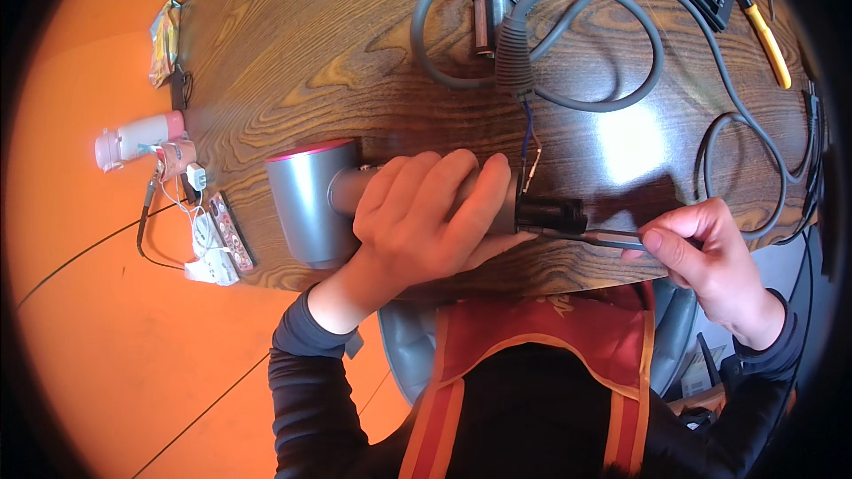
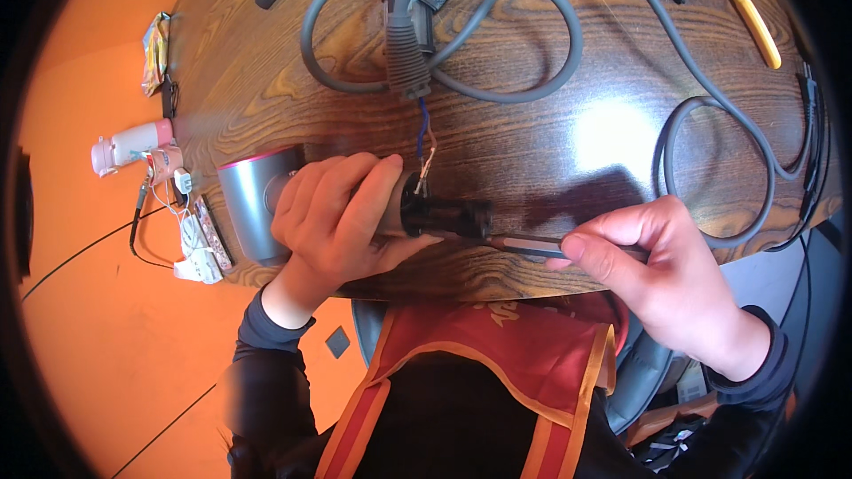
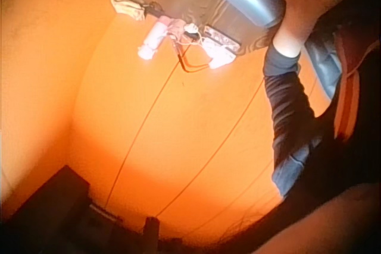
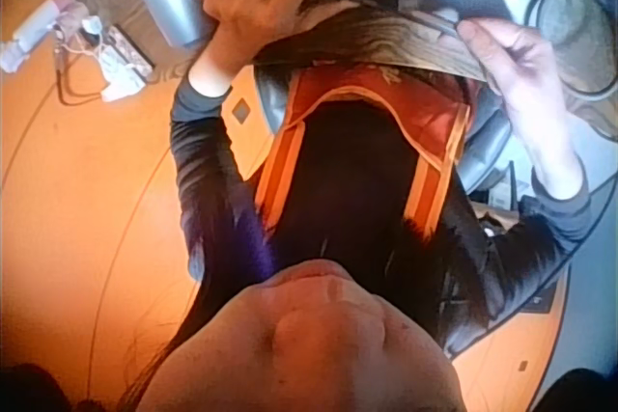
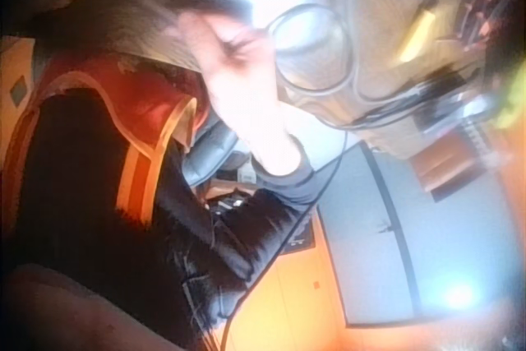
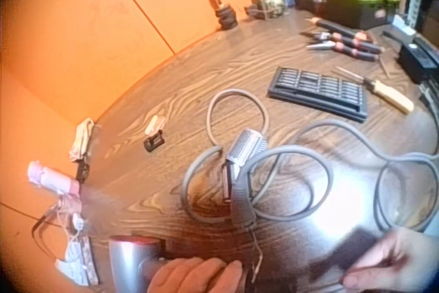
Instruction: The person disassembles a hairdryer by removing screws and detaching the handle from the main body. They use a screwdriver to remove screws from the handle and body, then separate the components and inspect the internal wiring.
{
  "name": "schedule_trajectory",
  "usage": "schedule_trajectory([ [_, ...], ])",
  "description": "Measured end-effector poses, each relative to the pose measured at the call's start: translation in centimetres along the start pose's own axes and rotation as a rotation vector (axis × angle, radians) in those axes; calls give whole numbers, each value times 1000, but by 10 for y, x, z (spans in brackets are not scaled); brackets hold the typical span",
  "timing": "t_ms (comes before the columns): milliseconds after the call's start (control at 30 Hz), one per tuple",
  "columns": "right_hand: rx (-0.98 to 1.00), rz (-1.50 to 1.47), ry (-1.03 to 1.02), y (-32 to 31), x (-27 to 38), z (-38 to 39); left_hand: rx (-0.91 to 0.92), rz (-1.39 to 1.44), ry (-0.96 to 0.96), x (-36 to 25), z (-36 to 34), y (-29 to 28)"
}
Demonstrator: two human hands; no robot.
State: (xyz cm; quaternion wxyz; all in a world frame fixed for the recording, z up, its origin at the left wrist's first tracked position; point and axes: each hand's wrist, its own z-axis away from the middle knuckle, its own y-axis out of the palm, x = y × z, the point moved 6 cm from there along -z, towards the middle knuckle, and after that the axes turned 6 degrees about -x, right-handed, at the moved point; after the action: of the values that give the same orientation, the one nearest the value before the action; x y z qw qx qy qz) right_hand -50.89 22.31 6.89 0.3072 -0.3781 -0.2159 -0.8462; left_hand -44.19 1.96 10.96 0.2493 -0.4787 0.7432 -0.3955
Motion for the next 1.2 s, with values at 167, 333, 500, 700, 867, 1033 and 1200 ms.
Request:
schedule_trajectory([
  [167,-125,179,-375,5,20,7,21,12,-45,2,-1,-2],
  [333,-173,529,-666,3,26,12,22,8,-45,3,-3,-3],
  [500,-189,324,-580,6,26,5,21,13,-57,4,-2,-4],
  [700,16,123,-45,9,14,-1,29,24,-38,4,-2,-1],
  [867,-151,286,-453,3,22,5,20,19,-57,5,-1,-3],
  [1033,-172,502,-670,10,38,8,25,28,-69,6,-2,-4],
  [1200,-3,272,139,2,13,-2,33,18,-61,5,-2,-3],
])
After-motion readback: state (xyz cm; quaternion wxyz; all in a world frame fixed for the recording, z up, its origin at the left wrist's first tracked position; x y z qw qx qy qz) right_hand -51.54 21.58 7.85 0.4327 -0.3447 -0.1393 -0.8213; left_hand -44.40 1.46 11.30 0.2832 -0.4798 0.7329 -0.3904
